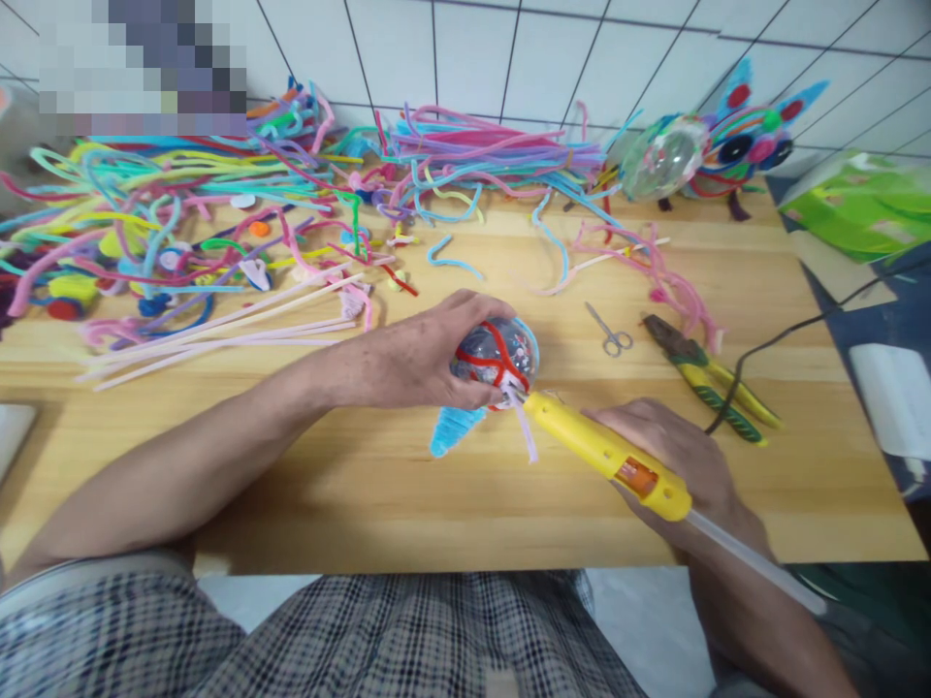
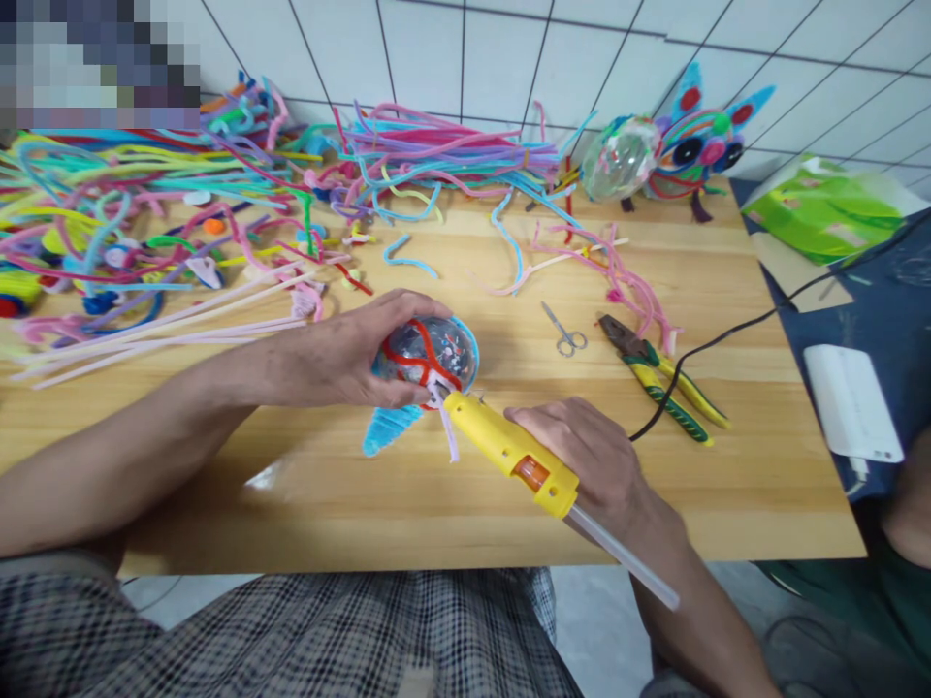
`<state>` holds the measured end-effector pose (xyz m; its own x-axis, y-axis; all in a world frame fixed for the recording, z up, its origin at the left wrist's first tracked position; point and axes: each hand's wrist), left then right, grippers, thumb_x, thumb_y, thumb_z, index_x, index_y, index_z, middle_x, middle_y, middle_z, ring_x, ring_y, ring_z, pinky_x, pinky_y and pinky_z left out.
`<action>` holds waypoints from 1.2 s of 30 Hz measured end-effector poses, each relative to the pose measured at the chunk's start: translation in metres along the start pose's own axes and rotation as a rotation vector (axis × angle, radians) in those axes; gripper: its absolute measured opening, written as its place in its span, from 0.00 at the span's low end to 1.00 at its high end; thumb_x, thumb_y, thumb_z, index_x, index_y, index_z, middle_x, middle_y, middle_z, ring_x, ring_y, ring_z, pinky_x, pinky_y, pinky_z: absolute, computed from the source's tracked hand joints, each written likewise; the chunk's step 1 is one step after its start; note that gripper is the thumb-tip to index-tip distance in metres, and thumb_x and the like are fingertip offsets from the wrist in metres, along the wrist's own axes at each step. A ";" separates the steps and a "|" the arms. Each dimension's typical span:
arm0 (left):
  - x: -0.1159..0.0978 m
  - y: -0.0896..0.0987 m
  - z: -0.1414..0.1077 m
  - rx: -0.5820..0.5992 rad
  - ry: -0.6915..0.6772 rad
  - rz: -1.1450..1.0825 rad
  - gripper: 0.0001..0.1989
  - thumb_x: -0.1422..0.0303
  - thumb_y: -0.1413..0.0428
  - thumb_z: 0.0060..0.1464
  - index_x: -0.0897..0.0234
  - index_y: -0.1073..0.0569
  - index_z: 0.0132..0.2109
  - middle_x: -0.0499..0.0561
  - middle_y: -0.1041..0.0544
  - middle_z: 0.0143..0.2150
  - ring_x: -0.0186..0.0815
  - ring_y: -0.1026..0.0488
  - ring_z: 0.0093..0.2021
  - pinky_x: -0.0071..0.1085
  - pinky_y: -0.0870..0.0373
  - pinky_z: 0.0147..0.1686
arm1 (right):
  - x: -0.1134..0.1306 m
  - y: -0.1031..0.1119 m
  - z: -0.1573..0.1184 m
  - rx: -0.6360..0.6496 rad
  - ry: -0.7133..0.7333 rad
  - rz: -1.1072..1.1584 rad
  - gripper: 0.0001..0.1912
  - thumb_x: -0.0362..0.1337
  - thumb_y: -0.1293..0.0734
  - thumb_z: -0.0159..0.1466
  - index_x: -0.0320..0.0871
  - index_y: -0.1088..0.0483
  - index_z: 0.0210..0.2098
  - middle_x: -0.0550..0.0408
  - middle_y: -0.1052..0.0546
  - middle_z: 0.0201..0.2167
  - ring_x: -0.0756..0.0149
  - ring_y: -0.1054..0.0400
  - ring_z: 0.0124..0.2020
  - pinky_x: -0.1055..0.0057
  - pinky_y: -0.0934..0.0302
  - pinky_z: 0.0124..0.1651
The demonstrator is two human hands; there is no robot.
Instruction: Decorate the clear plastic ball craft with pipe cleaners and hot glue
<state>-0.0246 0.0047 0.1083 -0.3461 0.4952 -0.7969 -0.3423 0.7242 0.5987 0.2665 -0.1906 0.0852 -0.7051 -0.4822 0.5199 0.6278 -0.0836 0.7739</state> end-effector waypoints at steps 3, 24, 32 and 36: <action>-0.001 0.000 0.000 -0.001 0.002 -0.009 0.37 0.54 0.29 0.58 0.56 0.30 0.70 0.59 0.23 0.66 0.45 0.20 0.56 0.44 0.20 0.60 | 0.001 0.002 0.000 0.010 0.009 -0.021 0.21 0.45 0.36 0.82 0.56 0.27 0.72 0.52 0.10 0.49 0.55 0.13 0.42 0.58 0.16 0.44; 0.004 -0.001 0.002 -0.020 0.024 0.000 0.39 0.52 0.31 0.56 0.56 0.30 0.71 0.59 0.22 0.64 0.51 0.21 0.60 0.47 0.21 0.62 | -0.013 0.014 -0.018 -0.412 -0.374 0.110 0.13 0.38 0.21 0.66 0.54 0.14 0.50 0.54 0.11 0.48 0.53 0.15 0.48 0.55 0.20 0.54; 0.004 0.001 0.005 -0.011 0.109 -0.034 0.44 0.43 0.32 0.55 0.59 0.30 0.71 0.62 0.21 0.62 0.55 0.20 0.56 0.50 0.19 0.56 | -0.132 0.096 -0.021 -0.852 -1.126 -0.180 0.06 0.28 0.24 0.62 0.36 0.16 0.40 0.53 0.18 0.31 0.70 0.31 0.29 0.65 0.38 0.36; 0.002 0.001 0.006 -0.015 0.129 -0.024 0.45 0.42 0.33 0.54 0.60 0.30 0.71 0.63 0.21 0.62 0.54 0.20 0.55 0.50 0.19 0.56 | -0.172 0.106 -0.028 -0.727 -1.184 -0.274 0.09 0.34 0.21 0.61 0.34 0.19 0.32 0.55 0.24 0.24 0.69 0.32 0.27 0.60 0.39 0.37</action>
<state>-0.0201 0.0096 0.1066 -0.4467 0.4110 -0.7947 -0.3646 0.7275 0.5812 0.4633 -0.1414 0.0675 -0.4576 0.5978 0.6582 0.1990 -0.6526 0.7311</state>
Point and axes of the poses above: each hand's wrist, its own z-axis towards the middle knuckle, its own y-axis out of the back of the hand, x = y × z
